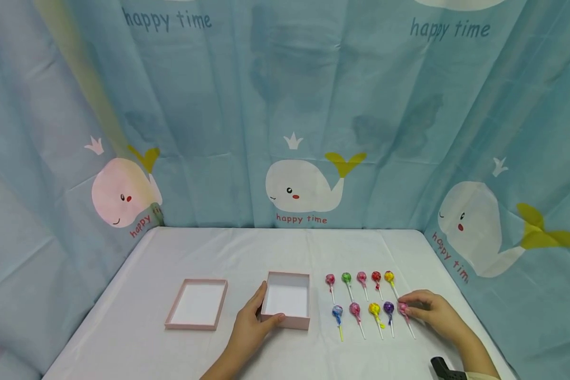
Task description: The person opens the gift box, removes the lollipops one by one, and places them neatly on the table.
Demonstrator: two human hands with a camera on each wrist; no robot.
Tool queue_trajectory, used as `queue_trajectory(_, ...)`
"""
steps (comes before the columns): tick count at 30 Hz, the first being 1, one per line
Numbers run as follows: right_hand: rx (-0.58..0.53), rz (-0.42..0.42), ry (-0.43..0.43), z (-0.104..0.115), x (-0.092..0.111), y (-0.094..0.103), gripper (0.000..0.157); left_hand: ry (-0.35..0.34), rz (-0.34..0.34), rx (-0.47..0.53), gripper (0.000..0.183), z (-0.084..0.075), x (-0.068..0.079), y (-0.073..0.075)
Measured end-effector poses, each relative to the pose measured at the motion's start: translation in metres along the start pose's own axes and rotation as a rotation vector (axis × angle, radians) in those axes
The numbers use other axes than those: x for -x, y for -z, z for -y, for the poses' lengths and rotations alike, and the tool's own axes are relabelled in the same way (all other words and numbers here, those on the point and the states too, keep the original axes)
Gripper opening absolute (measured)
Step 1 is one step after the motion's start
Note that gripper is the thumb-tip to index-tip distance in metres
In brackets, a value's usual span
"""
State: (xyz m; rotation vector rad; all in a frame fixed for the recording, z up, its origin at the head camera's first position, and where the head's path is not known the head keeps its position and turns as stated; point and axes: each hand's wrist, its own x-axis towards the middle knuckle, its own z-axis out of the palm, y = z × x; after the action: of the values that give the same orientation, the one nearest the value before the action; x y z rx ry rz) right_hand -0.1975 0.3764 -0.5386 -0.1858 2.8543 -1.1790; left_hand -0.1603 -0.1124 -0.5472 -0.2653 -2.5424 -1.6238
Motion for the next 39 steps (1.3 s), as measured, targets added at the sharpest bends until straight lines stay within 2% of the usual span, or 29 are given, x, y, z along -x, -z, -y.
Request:
queue_trajectory(4, 0.004, 0.008, -0.007, 0.001, 0.003, -0.001, 0.024, 0.016, 0.009, -0.007, 0.105, 0.0, 0.003, 0.0)
queue_trajectory(12, 0.054, -0.028, -0.008, 0.005, 0.007, 0.004, 0.023, 0.012, 0.007, -0.023, 0.106, -0.002, 0.005, 0.002)
queue_trajectory(23, -0.002, -0.041, -0.02, 0.007, 0.01, 0.004, 0.029, 0.036, 0.007, -0.016, 0.105, -0.005, 0.005, 0.006)
queue_trajectory(31, 0.029, -0.04, -0.012, 0.009, 0.009, 0.004, 0.028, 0.013, 0.007, -0.031, 0.104, -0.007, 0.006, 0.008)
queue_trajectory(35, 0.055, -0.074, 0.018, 0.014, 0.01, 0.009, 0.028, 0.027, 0.001, -0.047, 0.103, -0.011, 0.004, 0.014)
queue_trajectory(39, 0.086, -0.145, 0.063, 0.022, 0.012, 0.015, 0.028, 0.026, -0.015, -0.045, 0.097, -0.02, 0.001, 0.029)
